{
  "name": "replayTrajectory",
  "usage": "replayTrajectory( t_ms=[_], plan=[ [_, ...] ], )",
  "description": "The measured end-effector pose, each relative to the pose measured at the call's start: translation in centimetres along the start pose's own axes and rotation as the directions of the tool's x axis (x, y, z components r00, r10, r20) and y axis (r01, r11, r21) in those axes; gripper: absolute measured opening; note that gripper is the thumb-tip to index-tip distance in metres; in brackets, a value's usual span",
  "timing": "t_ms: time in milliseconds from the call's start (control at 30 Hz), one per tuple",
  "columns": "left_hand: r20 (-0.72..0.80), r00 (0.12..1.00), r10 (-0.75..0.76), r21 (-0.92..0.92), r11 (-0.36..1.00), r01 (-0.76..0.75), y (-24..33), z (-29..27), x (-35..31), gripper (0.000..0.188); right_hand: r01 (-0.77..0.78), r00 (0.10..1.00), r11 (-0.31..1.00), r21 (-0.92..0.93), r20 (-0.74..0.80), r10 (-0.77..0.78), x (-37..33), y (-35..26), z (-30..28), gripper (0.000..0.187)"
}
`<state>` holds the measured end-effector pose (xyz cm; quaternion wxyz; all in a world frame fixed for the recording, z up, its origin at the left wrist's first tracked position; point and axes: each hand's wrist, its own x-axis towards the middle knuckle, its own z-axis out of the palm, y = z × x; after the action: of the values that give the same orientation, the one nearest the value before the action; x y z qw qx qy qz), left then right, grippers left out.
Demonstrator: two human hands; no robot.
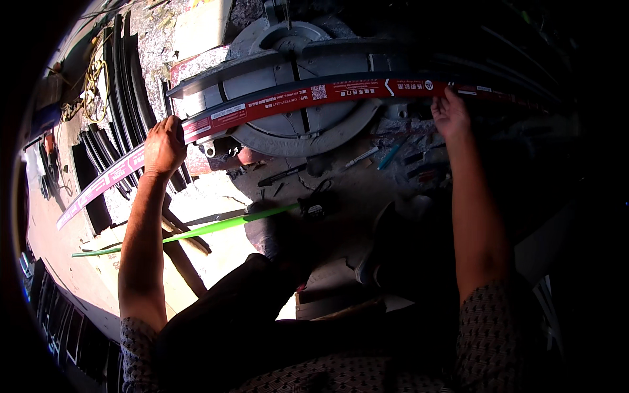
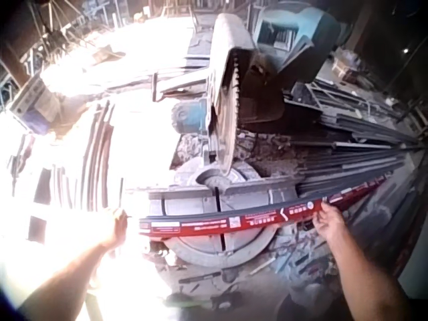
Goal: The person measures a window frame with a tape measure, marks the measurement with a marker, and then uses a miter saw to cut the frame. The person handles the frame and tools throughout the process.
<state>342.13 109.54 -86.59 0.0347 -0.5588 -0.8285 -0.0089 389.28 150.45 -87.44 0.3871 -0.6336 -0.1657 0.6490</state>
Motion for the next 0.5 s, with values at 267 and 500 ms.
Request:
replayTrajectory(
  t_ms=[267, 500],
  plan=[
    [-0.033, 0.998, 0.046, -0.035, 0.998, -0.047, 0.0, 0.6, 1.3, 0.011, 0.056, 0.998, 0.993, -0.104, 0.042, -0.051, 1.7, -1.4, 0.1, 0.038],
    [-0.026, 0.99, 0.137, -0.066, 0.988, -0.138, 0.7, 0.2, 2.9, 0.008, 0.091, 0.995, 0.988, -0.129, 0.051, -0.085, 4.3, -2.4, 0.0, 0.035]
  ],
)
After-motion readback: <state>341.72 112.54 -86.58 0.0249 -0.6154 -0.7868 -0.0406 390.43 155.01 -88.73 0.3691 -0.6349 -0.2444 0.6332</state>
